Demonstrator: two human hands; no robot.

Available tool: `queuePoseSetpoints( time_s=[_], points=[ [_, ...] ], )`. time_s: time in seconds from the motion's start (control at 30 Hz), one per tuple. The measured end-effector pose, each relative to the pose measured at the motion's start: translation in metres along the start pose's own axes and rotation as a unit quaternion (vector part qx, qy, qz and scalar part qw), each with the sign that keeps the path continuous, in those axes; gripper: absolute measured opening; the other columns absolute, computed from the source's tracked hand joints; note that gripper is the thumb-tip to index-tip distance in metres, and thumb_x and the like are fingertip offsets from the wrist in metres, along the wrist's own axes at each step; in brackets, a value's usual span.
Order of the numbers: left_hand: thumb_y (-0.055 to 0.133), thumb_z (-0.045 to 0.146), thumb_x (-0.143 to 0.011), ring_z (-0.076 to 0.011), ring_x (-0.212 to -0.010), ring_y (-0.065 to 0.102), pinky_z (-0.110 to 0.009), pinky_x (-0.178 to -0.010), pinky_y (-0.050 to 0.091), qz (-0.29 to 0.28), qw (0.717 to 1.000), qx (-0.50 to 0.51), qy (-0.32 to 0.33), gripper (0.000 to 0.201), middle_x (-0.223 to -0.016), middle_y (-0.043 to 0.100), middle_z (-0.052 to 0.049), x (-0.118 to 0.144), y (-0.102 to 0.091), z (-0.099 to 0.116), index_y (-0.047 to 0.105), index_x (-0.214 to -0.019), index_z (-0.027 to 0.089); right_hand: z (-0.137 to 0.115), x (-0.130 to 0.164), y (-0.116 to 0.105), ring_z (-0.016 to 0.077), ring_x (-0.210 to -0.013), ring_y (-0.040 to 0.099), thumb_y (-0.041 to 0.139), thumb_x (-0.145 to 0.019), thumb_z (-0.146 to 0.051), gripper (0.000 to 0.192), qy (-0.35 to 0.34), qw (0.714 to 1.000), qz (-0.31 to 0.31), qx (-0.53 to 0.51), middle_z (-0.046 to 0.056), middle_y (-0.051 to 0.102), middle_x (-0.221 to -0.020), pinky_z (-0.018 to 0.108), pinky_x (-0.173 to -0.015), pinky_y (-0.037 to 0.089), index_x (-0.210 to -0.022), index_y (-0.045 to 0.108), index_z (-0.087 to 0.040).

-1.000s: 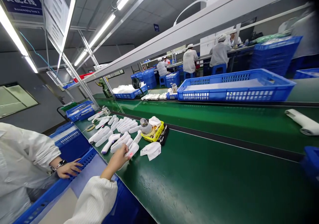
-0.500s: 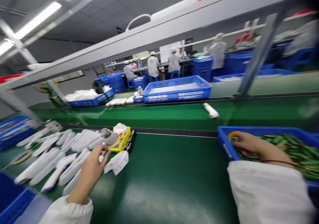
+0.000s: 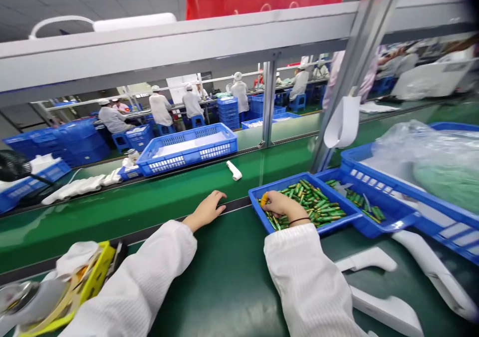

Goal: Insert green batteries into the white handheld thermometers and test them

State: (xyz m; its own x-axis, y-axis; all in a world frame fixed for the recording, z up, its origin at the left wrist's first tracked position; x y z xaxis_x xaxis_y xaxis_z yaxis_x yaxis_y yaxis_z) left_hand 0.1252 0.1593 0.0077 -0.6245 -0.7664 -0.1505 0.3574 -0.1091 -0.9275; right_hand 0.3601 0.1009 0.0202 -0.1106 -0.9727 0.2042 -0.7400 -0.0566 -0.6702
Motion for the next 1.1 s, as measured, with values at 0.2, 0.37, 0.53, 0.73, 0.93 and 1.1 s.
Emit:
queuePoseSetpoints(
  time_s=[0.2, 0.37, 0.53, 0.73, 0.93, 1.1],
  points=[
    [0.052, 0.022, -0.092, -0.0331, -0.130, 0.042, -0.049, -0.105, 0.038, 0.054, 0.995, -0.049, -0.070, 0.058, -0.143, 0.039, -0.020, -0.101, 0.034, 0.008, 0.034, -0.147, 0.017, 0.003, -0.007, -0.020, 0.0089, -0.057, 0.053, 0.062, -0.080, -0.006, 0.008, -0.032, 0.968, 0.205, -0.142, -0.002, 0.058, -0.062, 0.020, -0.059, 0.044, -0.074, 0.061, -0.012],
    [0.053, 0.028, -0.093, -0.0329, -0.121, 0.046, -0.055, -0.101, 0.038, 0.089, 0.987, -0.039, -0.129, 0.051, -0.129, 0.048, -0.016, -0.126, 0.042, -0.005, 0.040, -0.142, 0.018, 0.005, -0.009, -0.027, 0.0112, -0.043, 0.050, 0.049, -0.085, -0.016, 0.017, -0.057, 0.913, 0.280, -0.291, -0.005, 0.050, -0.046, 0.022, -0.050, 0.044, -0.096, 0.060, -0.010],
    [0.051, 0.025, -0.094, -0.0247, -0.108, 0.051, -0.046, -0.097, 0.041, 0.142, 0.976, 0.028, -0.164, 0.029, -0.113, 0.053, -0.010, -0.110, 0.037, -0.025, 0.053, -0.120, 0.014, 0.010, -0.008, -0.030, 0.0065, -0.038, 0.039, 0.062, -0.080, -0.037, 0.023, -0.108, 0.845, 0.320, -0.414, -0.006, 0.048, -0.050, 0.019, -0.041, 0.034, -0.082, 0.055, -0.015],
    [0.053, 0.017, -0.085, -0.0204, -0.081, 0.054, -0.037, -0.081, 0.045, 0.204, 0.940, 0.199, -0.185, 0.034, -0.091, 0.056, -0.005, -0.046, 0.008, -0.029, 0.051, -0.119, 0.017, -0.001, 0.003, -0.037, 0.0029, -0.038, 0.037, 0.075, -0.062, -0.043, 0.039, -0.182, 0.782, 0.262, -0.536, -0.005, 0.052, -0.061, 0.019, -0.038, 0.028, -0.072, 0.045, -0.018],
    [0.054, 0.039, -0.090, -0.0184, -0.095, 0.058, -0.027, -0.082, 0.048, 0.318, 0.855, 0.387, -0.134, 0.052, -0.105, 0.059, -0.006, 0.048, -0.049, -0.004, 0.040, -0.137, 0.023, -0.051, 0.036, -0.033, 0.0039, -0.043, 0.037, 0.066, -0.060, -0.029, 0.033, -0.236, 0.741, 0.148, -0.611, -0.007, 0.051, -0.061, 0.017, -0.042, 0.030, -0.088, 0.050, -0.020],
    [0.031, 0.031, -0.101, -0.0110, -0.075, 0.057, -0.020, -0.065, 0.050, 0.340, 0.551, 0.759, -0.064, 0.034, -0.094, 0.057, -0.008, 0.105, -0.091, 0.039, 0.051, -0.122, 0.013, -0.105, 0.079, -0.008, 0.0054, -0.042, 0.043, 0.066, -0.072, -0.028, 0.029, -0.311, 0.775, 0.026, -0.550, -0.006, 0.056, -0.064, 0.019, -0.044, 0.036, -0.097, 0.055, -0.019]
  ],
)
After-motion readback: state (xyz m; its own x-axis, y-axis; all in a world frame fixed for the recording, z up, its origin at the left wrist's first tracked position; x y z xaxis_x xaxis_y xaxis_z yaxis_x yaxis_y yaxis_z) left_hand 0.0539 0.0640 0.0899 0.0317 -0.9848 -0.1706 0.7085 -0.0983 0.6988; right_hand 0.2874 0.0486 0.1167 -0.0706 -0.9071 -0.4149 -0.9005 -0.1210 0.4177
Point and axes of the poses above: each hand's wrist, its own x-axis away from the middle knuckle, its own y-axis out of the palm, z = x × y, the point moved 3 cm from there along -x, towards the middle knuckle
